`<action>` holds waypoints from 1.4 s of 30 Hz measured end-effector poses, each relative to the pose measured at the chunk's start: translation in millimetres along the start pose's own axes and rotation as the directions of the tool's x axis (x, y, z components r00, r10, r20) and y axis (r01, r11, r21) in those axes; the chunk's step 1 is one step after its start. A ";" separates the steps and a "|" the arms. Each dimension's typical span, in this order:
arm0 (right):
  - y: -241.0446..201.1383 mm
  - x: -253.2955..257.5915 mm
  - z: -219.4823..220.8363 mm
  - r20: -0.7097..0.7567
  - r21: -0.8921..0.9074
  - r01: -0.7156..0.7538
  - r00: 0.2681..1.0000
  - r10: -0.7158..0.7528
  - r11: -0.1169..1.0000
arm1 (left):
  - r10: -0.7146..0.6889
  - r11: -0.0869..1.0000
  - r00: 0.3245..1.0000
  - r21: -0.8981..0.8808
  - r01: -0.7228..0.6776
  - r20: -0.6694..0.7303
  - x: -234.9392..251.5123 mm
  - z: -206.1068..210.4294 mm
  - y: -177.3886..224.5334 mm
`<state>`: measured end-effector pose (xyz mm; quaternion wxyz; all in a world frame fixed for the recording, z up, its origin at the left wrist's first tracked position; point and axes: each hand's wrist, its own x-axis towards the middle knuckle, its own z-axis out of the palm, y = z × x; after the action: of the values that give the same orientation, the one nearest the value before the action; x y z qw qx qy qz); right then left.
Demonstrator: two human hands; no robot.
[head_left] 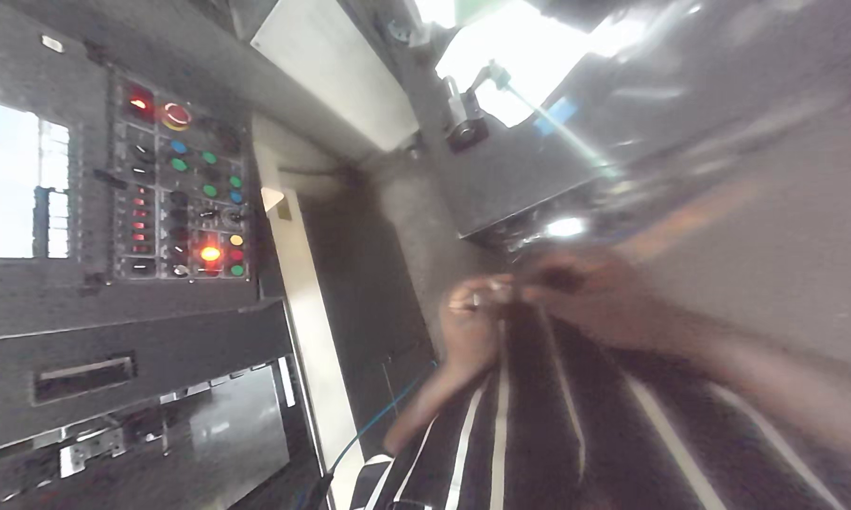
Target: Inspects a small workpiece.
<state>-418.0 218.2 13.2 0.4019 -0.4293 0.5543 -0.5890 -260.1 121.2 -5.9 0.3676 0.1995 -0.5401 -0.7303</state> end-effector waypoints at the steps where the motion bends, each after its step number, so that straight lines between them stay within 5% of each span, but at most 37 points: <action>1: 1.5 0.5 1.6 0.012 0.031 -0.006 1.000 0.006 1.000 | 0.004 1.000 1.000 -0.016 -0.003 0.007 0.4 0.4 -0.2; 15: 1.7 5.4 7.2 0.030 0.205 -0.053 0.998 0.048 0.977 | -0.032 0.996 0.998 0.087 0.028 0.045 4.5 -1.5 -1.3; 20: -1.3 5.3 5.9 -0.059 0.046 -0.044 0.997 0.046 0.998 | -0.053 0.996 0.997 0.072 0.048 0.062 8.9 -0.1 1.6; 26: 4.5 4.2 4.1 -0.087 -0.483 0.232 0.947 -0.310 0.844 | 0.033 0.991 0.999 0.128 -0.029 -0.035 8.8 -2.9 1.0; 42: 12.7 -0.3 6.9 -0.108 -0.459 0.328 0.902 -0.418 0.826 | 0.109 0.959 0.990 0.270 -0.081 -0.091 5.1 -0.7 2.6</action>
<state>-411.3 215.5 0.6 0.1147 -0.5451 0.6131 -0.5602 -262.0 116.5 -3.2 0.4002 0.2588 -0.6221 -0.6211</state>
